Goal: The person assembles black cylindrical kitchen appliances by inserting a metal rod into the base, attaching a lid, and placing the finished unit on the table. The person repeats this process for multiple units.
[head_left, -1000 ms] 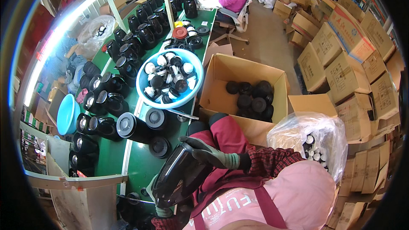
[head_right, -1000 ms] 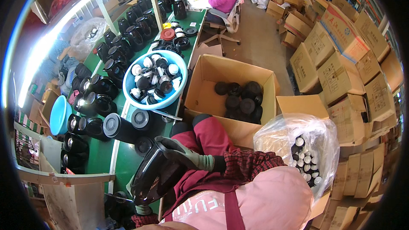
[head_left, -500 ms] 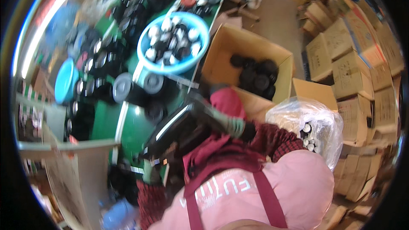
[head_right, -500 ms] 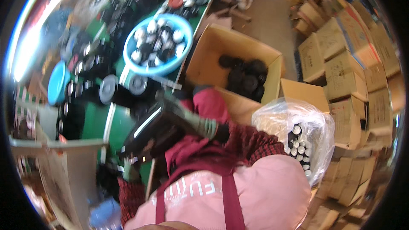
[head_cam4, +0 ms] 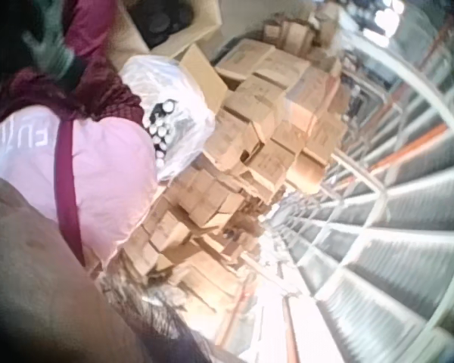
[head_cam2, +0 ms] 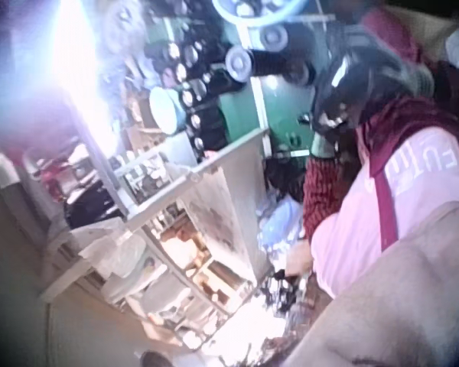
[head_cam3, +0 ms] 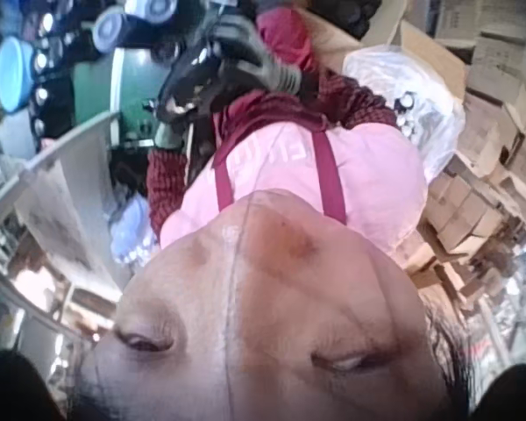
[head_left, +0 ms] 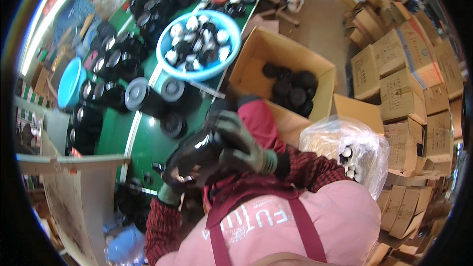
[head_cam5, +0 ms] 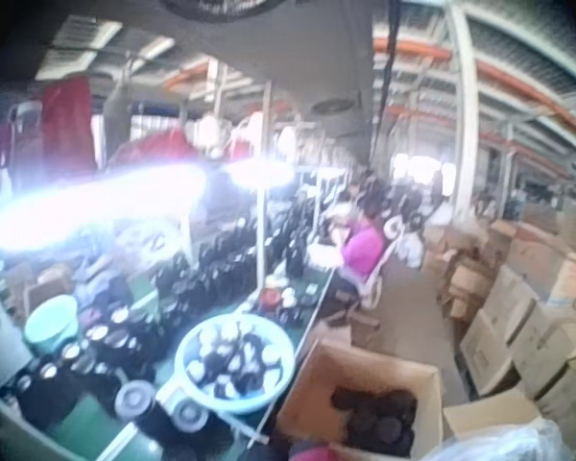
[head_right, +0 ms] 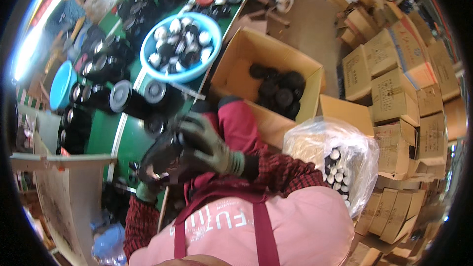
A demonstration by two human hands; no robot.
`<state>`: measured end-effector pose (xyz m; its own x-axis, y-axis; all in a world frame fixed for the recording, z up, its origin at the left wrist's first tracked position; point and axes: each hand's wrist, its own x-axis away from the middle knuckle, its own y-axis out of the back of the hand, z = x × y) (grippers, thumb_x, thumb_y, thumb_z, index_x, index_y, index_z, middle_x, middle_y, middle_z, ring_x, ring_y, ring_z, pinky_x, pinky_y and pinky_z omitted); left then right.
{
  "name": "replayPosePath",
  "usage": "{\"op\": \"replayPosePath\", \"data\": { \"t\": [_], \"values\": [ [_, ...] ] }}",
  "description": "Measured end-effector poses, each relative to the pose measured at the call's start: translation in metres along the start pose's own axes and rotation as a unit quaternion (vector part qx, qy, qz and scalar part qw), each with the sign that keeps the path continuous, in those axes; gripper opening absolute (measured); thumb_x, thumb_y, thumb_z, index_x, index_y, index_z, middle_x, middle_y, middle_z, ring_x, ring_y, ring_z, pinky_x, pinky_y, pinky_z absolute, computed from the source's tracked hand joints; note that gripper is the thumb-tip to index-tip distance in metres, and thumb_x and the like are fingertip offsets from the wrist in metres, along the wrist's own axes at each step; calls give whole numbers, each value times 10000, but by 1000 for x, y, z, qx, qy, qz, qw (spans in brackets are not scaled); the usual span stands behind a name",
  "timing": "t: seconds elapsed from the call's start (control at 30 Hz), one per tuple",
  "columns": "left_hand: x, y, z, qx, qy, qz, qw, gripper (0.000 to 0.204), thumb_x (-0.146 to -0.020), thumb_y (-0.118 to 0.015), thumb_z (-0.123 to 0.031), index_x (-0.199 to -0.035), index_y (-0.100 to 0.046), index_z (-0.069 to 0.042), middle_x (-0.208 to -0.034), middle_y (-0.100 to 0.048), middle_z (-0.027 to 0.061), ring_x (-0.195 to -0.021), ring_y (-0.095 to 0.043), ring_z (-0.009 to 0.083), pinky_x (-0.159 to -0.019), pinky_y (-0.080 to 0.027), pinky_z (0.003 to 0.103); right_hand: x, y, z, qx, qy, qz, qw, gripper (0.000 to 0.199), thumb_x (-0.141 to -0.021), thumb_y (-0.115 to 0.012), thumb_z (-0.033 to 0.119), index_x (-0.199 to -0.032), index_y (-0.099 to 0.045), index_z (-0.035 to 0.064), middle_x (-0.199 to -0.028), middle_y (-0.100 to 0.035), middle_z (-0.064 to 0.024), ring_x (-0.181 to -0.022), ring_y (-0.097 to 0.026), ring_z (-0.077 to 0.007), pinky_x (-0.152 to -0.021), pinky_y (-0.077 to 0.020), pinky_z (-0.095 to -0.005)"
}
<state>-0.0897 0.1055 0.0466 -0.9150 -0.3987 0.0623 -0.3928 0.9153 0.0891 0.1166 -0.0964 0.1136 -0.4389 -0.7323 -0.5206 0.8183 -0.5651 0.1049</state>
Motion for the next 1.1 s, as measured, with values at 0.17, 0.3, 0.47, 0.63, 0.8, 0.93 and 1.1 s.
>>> {"op": "replayPosePath", "data": {
  "t": [0.17, 0.3, 0.47, 0.63, 0.8, 0.93, 1.1],
  "values": [
    [4, -7, 11, -18, -1, 41, 999, 649, -1010, -563, -438, -1522, -446, -58, -1526, -495, 134, -1370, -496, 276, -1136, -422, 447, 5, 5, -1, 17, -35, 40, 998, 658, -957, -670, 358, -1509, -471, 62, -1484, -444, -196, -1397, -408, -357, -1185, -285, -453],
    [3, -9, 16, -54, -11, 96, 994, 665, -998, -577, -442, -1527, -442, -62, -1539, -481, 138, -1389, -478, 276, -1161, -398, 456, 4, 10, -26, -112, -279, -1, 954, 627, -1035, -591, 335, -1546, -364, 51, -1437, -485, -151, -1357, -454, -265, -1141, -344, -350],
    [0, -12, 39, -236, -39, 182, 954, 685, -983, -593, -446, -1533, -438, -67, -1556, -463, 143, -1411, -456, 277, -1193, -367, 467, 13, 8, -42, -32, -160, -11, 987, 499, -1067, -547, 279, -1494, -441, 42, -1399, -521, -134, -1292, -511, -269, -1104, -394, -356],
    [-10, -44, -15, -6, -38, 153, 987, 576, -1011, -600, -331, -1497, -452, -58, -1449, -529, 140, -1353, -505, 284, -1145, -408, 458, 7, -3, 8, 58, -56, 0, 997, 466, -999, -575, 310, -1406, -562, 84, -1449, -473, -206, -1352, -445, -384, -1141, -344, -458],
    [-8, -73, -68, -95, -235, 65, 965, 328, -896, -752, -152, -1197, -683, -43, -1244, -662, 141, -1163, -649, 313, -987, -529, 420, -9, -1, 39, 167, 171, 145, 960, 525, -882, -665, 331, -1370, -607, 145, -1490, -436, -212, -1368, -433, -416, -1131, -323, -552],
    [-6, -34, 8, -247, -296, 100, 917, 283, -854, -776, -121, -1120, -730, -36, -1234, -687, 135, -1151, -665, 309, -973, -544, 424, -14, 7, 9, 73, 135, 62, 986, 508, -907, -656, 296, -1373, -593, 106, -1445, -499, -202, -1357, -456, -404, -1128, -353, -516],
    [-17, 2, -36, -81, -52, -70, 993, 555, -791, -786, -352, -1162, -706, 52, -1050, -756, 139, -986, -725, 228, -881, -558, 359, 17, 26, -77, -204, -254, 53, 944, 482, -1053, -543, 262, -1482, -484, 51, -1522, -455, -151, -1404, -437, -279, -1185, -322, -378]
  ]
}}
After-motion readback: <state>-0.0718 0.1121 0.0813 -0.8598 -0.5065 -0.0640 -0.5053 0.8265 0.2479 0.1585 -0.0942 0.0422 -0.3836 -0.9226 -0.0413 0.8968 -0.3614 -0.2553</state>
